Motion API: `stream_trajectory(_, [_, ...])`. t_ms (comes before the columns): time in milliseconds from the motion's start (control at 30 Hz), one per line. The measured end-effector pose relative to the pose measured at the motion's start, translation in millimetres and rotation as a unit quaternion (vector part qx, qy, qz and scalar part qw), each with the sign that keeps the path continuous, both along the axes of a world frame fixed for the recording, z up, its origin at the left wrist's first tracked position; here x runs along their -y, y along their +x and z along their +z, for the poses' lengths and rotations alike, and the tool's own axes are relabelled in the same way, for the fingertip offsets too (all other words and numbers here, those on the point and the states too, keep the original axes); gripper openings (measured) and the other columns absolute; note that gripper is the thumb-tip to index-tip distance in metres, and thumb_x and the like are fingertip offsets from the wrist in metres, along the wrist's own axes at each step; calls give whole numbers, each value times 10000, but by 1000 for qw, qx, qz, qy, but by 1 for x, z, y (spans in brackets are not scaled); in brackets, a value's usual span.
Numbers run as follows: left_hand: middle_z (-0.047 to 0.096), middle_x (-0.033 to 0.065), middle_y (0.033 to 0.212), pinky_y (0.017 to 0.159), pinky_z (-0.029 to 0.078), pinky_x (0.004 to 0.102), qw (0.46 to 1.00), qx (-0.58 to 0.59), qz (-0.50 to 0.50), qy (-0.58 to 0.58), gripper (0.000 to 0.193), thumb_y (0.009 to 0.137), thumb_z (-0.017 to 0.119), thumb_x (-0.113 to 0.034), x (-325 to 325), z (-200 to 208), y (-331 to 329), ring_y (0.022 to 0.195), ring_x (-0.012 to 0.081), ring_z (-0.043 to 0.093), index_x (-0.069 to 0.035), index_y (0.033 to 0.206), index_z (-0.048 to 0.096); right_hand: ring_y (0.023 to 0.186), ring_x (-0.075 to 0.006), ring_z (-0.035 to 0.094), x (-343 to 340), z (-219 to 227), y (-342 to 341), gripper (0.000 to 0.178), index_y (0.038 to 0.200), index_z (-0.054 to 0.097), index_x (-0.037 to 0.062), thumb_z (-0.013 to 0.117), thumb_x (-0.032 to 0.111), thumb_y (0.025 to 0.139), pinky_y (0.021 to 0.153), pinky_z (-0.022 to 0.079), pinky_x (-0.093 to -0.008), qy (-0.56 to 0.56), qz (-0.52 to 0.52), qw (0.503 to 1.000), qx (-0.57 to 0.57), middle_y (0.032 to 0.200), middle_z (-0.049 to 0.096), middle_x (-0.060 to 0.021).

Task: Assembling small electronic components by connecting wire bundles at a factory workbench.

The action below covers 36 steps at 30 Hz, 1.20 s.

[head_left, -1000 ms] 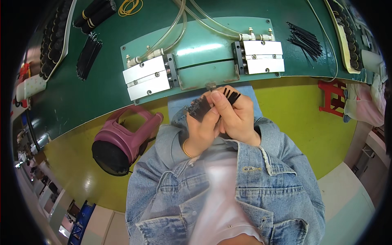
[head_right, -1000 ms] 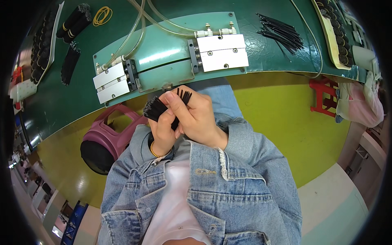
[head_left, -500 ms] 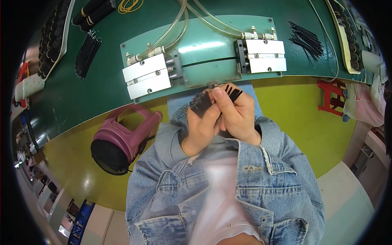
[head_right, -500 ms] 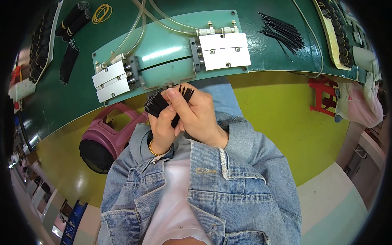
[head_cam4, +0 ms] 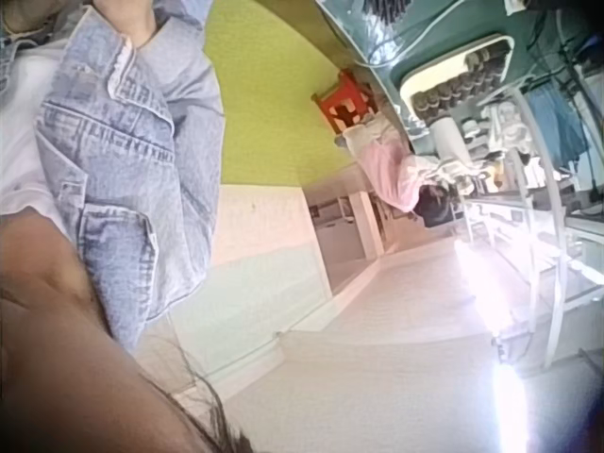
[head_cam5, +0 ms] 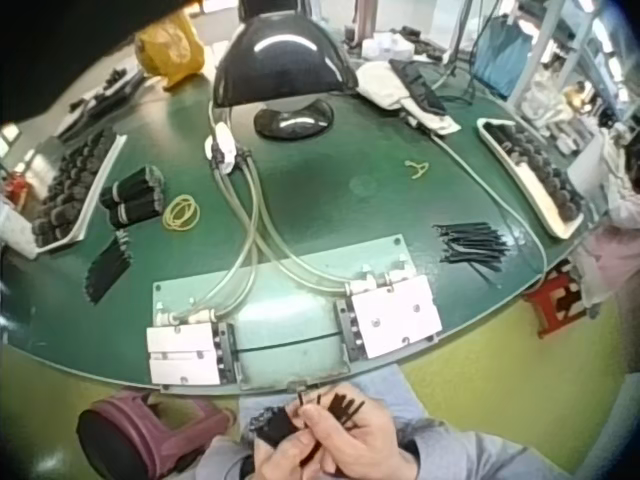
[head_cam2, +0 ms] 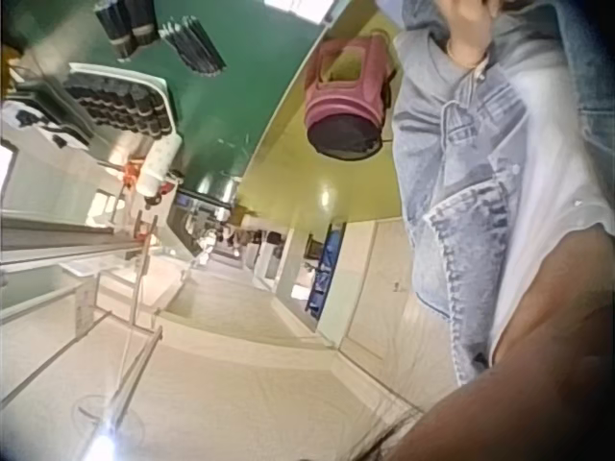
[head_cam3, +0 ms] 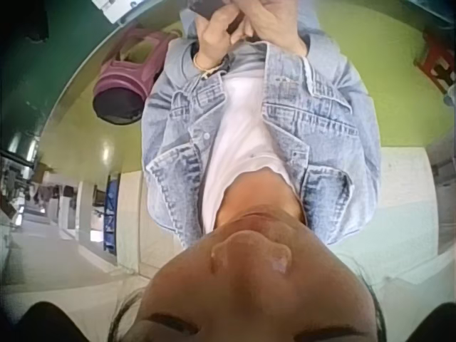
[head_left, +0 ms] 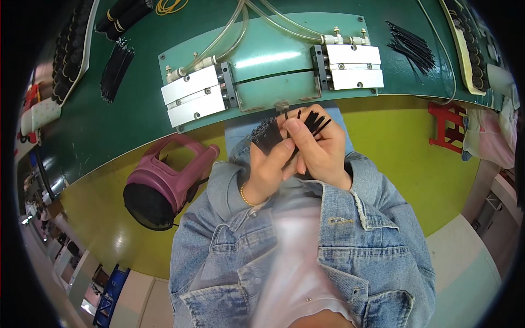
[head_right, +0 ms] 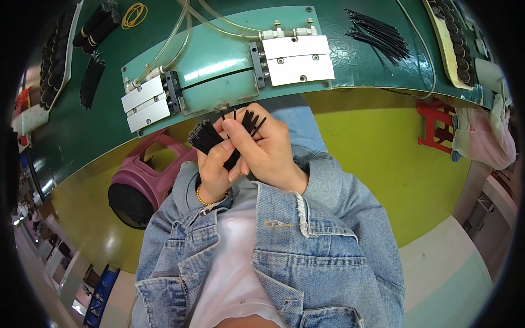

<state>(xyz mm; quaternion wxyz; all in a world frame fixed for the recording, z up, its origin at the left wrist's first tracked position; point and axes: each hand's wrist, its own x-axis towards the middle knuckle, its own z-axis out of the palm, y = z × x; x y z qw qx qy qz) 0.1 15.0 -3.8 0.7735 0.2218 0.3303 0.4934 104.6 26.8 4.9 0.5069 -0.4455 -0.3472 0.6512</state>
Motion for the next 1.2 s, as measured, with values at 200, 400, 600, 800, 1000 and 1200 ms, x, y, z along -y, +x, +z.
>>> stream_trajectory(200, [504,106,667,343,283,198,998,-56,17,-14,292,789,385,-110,2,0,2,378,95,396,96,990,437,677,-80,511,0,3,-1,98,771,450,6,500,28,852,596,433,-179,-24,5,1000,-4,767,538,-76])
stream_trajectory(400, [500,95,650,340,275,197,997,-67,23,-8,285,787,389,-112,-2,3,1,377,91,393,96,973,448,604,-61,495,-2,6,-4,96,775,453,6,502,35,853,602,437,-177,-43,-3,999,-23,762,541,-74])
stream_trajectory(600, [493,83,625,337,271,196,997,-70,20,-15,261,782,393,-107,-2,1,2,375,83,388,91,934,465,427,-34,439,-1,4,-6,94,782,457,2,496,45,856,437,391,-154,-57,-1,998,-30,759,553,-75])
stream_trajectory(800, [491,76,620,336,268,194,998,-61,14,-16,260,776,396,-105,-3,1,0,376,80,389,89,933,468,366,-31,416,-1,7,-8,90,787,457,6,491,51,857,328,316,-149,-56,-15,998,-27,751,557,-80])
stream_trajectory(1000, [496,71,636,338,273,191,997,-81,14,-9,261,783,406,-109,-2,-1,1,392,80,408,83,950,466,367,-32,414,-3,10,-7,98,786,453,9,489,61,861,333,322,-151,-68,-13,997,-44,736,551,-71])
stream_trajectory(1200, [500,70,650,342,282,192,996,-86,15,-12,262,790,415,-112,0,-5,0,402,82,419,74,967,469,362,-33,409,-3,10,-5,104,792,458,7,486,74,866,326,315,-153,-72,-8,997,-38,723,546,-66])
